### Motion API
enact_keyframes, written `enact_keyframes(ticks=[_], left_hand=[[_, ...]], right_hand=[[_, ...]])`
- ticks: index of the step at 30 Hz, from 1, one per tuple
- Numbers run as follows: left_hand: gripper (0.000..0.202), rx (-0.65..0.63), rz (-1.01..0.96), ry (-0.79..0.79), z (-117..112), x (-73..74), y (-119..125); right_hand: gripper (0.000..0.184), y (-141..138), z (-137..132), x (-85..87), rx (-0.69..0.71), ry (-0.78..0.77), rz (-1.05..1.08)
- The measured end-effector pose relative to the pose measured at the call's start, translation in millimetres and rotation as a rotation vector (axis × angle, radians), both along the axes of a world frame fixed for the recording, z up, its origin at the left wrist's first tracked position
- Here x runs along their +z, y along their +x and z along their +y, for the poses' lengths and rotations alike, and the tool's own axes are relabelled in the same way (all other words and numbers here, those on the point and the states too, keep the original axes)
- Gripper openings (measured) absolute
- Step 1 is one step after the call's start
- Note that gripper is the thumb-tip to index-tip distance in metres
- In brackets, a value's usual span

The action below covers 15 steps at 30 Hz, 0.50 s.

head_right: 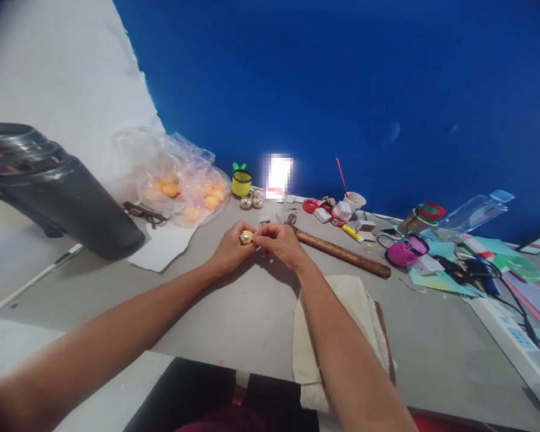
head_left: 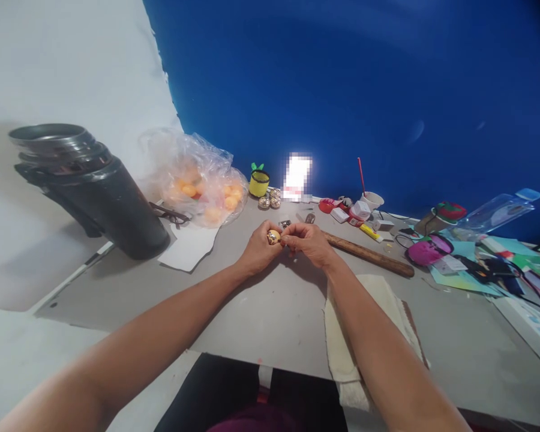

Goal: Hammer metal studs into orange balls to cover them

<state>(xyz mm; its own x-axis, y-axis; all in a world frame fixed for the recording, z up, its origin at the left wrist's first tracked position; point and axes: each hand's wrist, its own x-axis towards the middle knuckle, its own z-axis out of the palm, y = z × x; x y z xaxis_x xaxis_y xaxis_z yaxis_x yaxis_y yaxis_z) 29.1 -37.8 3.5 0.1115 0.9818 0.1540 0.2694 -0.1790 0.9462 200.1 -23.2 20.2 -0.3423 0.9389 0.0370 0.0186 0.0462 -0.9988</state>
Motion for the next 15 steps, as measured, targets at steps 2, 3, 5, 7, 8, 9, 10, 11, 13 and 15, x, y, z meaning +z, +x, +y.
enact_keyframes(ticks=[2,3,5,7,8,9,10,11,13,15], left_hand=[[0.029,-0.011,0.01,0.009,-0.9,0.5,0.2],[0.028,-0.015,0.018,0.015,-1.4,1.0,0.3],[0.026,-0.018,0.036,0.031,-2.2,2.0,0.3],[0.025,-0.018,0.049,0.044,-2.9,2.6,0.3],[0.024,-0.018,0.05,0.048,-3.1,2.8,0.3],[0.023,-0.02,0.05,0.049,-3.2,2.9,0.3],[0.022,-0.022,0.05,0.049,-3.2,2.9,0.4],[0.022,-0.024,0.05,0.048,-3.1,2.8,0.4],[0.021,-0.022,0.054,0.048,-2.8,2.5,0.4],[0.021,-0.019,0.062,0.047,-2.4,1.6,0.6]], right_hand=[[0.028,-0.1,0.4,-1.5,0.014,0.001,-0.003],[0.028,-0.3,0.5,-1.9,0.019,0.004,-0.007],[0.028,-1.0,0.3,-2.1,0.022,0.003,-0.015],[0.029,-1.4,0.1,-1.8,0.015,-0.006,-0.019],[0.03,-1.5,0.1,-1.6,0.01,-0.012,-0.019],[0.031,-1.4,0.1,-1.7,0.007,-0.019,-0.018],[0.031,-1.3,0.3,-1.9,0.006,-0.023,-0.016],[0.032,-1.1,0.6,-2.4,0.008,-0.025,-0.015],[0.032,-0.7,1.2,-3.8,0.009,-0.024,-0.012],[0.032,-0.9,1.8,-5.2,0.005,-0.023,-0.014]])
